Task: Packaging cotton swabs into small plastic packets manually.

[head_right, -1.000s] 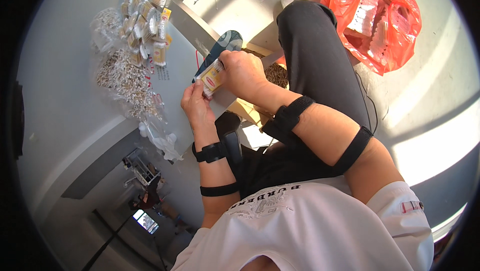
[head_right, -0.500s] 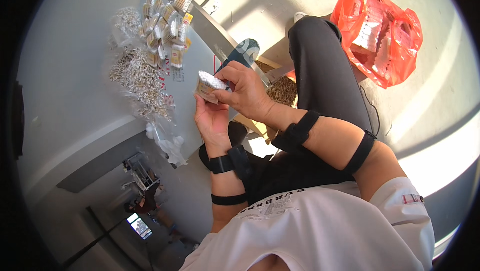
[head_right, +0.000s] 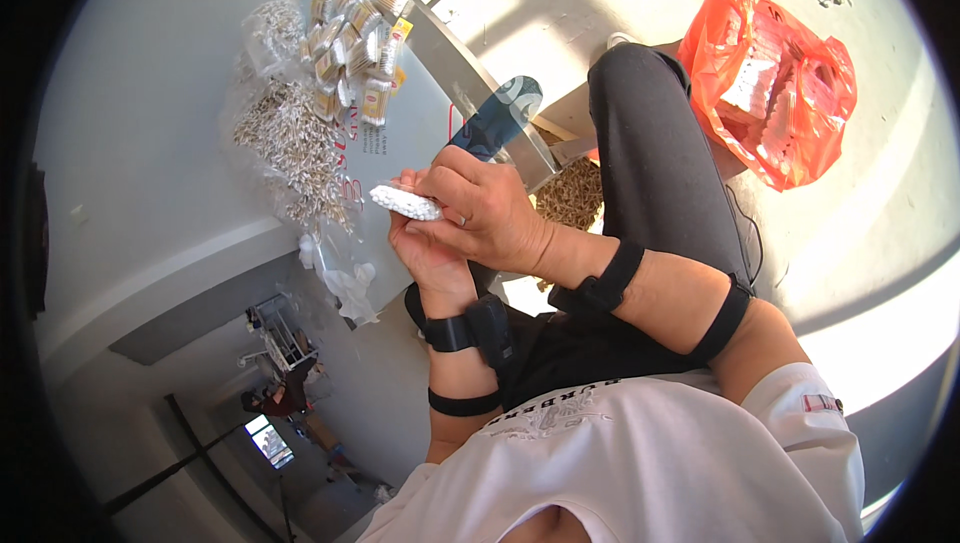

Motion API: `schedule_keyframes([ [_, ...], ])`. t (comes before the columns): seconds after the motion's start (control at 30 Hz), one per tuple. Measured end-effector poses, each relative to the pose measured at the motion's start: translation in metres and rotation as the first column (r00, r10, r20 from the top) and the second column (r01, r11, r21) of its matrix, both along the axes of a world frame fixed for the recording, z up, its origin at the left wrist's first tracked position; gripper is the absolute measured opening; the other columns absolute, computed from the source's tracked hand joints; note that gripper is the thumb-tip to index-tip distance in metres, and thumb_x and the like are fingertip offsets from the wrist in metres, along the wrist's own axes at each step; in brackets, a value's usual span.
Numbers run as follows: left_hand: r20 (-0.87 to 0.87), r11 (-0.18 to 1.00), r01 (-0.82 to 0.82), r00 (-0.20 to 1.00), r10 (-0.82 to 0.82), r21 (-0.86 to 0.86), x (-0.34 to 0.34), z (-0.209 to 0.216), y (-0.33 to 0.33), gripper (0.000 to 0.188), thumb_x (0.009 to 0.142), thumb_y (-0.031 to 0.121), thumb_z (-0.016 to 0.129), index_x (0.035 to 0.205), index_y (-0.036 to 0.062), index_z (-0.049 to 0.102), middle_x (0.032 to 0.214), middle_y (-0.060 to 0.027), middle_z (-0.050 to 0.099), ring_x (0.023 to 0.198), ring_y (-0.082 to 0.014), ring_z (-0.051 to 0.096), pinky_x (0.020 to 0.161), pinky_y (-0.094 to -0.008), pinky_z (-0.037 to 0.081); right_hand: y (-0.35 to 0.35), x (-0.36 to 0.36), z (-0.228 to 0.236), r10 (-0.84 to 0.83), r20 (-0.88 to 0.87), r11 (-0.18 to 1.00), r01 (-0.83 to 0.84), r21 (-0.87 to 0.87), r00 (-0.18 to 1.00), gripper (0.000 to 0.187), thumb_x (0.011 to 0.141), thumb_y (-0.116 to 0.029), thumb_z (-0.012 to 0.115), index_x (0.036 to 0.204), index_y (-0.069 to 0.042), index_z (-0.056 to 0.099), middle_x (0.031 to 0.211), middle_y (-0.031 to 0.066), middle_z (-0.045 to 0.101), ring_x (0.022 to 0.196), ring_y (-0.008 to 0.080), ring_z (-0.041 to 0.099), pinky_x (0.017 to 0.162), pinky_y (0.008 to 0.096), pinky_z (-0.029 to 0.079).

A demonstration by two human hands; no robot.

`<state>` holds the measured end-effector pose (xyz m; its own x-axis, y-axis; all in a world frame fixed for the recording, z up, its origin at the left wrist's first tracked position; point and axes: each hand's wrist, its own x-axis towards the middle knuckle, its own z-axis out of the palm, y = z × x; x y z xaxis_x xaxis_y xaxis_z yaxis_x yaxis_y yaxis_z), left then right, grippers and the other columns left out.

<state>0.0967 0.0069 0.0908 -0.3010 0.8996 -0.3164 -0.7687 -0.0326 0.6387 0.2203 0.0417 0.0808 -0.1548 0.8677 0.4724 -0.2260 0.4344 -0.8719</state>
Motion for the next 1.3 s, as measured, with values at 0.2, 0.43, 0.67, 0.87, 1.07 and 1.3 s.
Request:
schedule_keyframes([
  [0.2, 0.012, 1.000, 0.002, 1.000, -0.001, -0.021, 0.021, 0.005, 0.000, 0.017, 0.095, 0.021, 0.051, 0.086, 0.0093, 0.044, 0.082, -0.0015, 0.042, 0.083, -0.0144, 0.044, 0.083, -0.0274, 0.040, 0.001, 0.002, 0.002, -0.075, 0.120, 0.986, 0.056, 0.154, 0.990, 0.034, 0.066, -0.013, 0.078, 0.092, -0.001, 0.061, 0.080, 0.0107, 0.052, 0.064, 0.0255, 0.058, 0.053, 0.0324, 0.047],
  [0.43, 0.007, 1.000, -0.012, 1.000, 0.012, 0.003, 0.025, 0.003, 0.000, 0.013, 0.096, 0.020, 0.045, 0.090, 0.0089, 0.044, 0.087, -0.0030, 0.043, 0.086, -0.0147, 0.045, 0.086, -0.0279, 0.040, 0.006, 0.004, 0.002, -0.136, 0.098, 0.952, 0.102, 0.289, 0.986, 0.033, 0.067, -0.018, 0.076, 0.092, -0.002, 0.060, 0.078, 0.0089, 0.049, 0.062, 0.0258, 0.056, 0.052, 0.0348, 0.047],
  [0.67, 0.198, 0.986, 0.030, 0.978, -0.063, 0.162, 0.012, -0.006, 0.002, 0.021, 0.099, 0.028, 0.048, 0.090, 0.0088, 0.048, 0.086, -0.0025, 0.045, 0.084, -0.0143, 0.046, 0.084, -0.0284, 0.042, 0.007, 0.005, 0.006, -0.112, 0.073, 0.972, 0.094, 0.216, 0.991, 0.050, 0.072, -0.041, 0.080, 0.098, -0.002, 0.061, 0.080, 0.0097, 0.055, 0.063, 0.0247, 0.058, 0.053, 0.0325, 0.047],
  [0.87, -0.205, 0.994, -0.092, 0.976, 0.079, -0.053, -0.003, -0.010, -0.003, 0.010, 0.094, 0.019, 0.062, 0.098, 0.0104, 0.058, 0.095, -0.0063, 0.066, 0.091, -0.0181, 0.065, 0.080, -0.0337, 0.055, 0.008, 0.008, 0.002, -0.104, 0.117, 0.992, 0.095, 0.081, 0.988, 0.039, 0.078, -0.034, 0.078, 0.094, -0.003, 0.062, 0.076, 0.0096, 0.057, 0.060, 0.0234, 0.059, 0.051, 0.0310, 0.045],
  [1.07, -0.280, 0.982, -0.182, 0.942, 0.186, 0.039, -0.002, -0.023, 0.003, 0.011, 0.096, 0.018, 0.059, 0.094, 0.0079, 0.057, 0.092, -0.0044, 0.064, 0.088, -0.0164, 0.063, 0.082, -0.0324, 0.053, 0.014, 0.005, -0.011, -0.087, 0.074, 0.996, 0.088, -0.006, 0.993, 0.025, 0.083, -0.019, 0.074, 0.079, -0.001, 0.057, 0.067, 0.0088, 0.050, 0.055, 0.0235, 0.050, 0.048, 0.0326, 0.039],
  [1.3, -0.437, 0.975, -0.221, 0.876, 0.204, 0.012, 0.005, -0.010, 0.006, 0.012, 0.097, 0.016, 0.057, 0.090, 0.0069, 0.056, 0.089, -0.0027, 0.062, 0.086, -0.0135, 0.061, 0.082, -0.0308, 0.052, 0.015, 0.002, -0.016, -0.014, -0.013, 0.949, 0.009, -0.316, 1.000, 0.019, 0.084, -0.016, 0.073, 0.087, -0.001, 0.062, 0.070, 0.0034, 0.051, 0.060, 0.0094, 0.046, 0.052, 0.0260, 0.037],
])
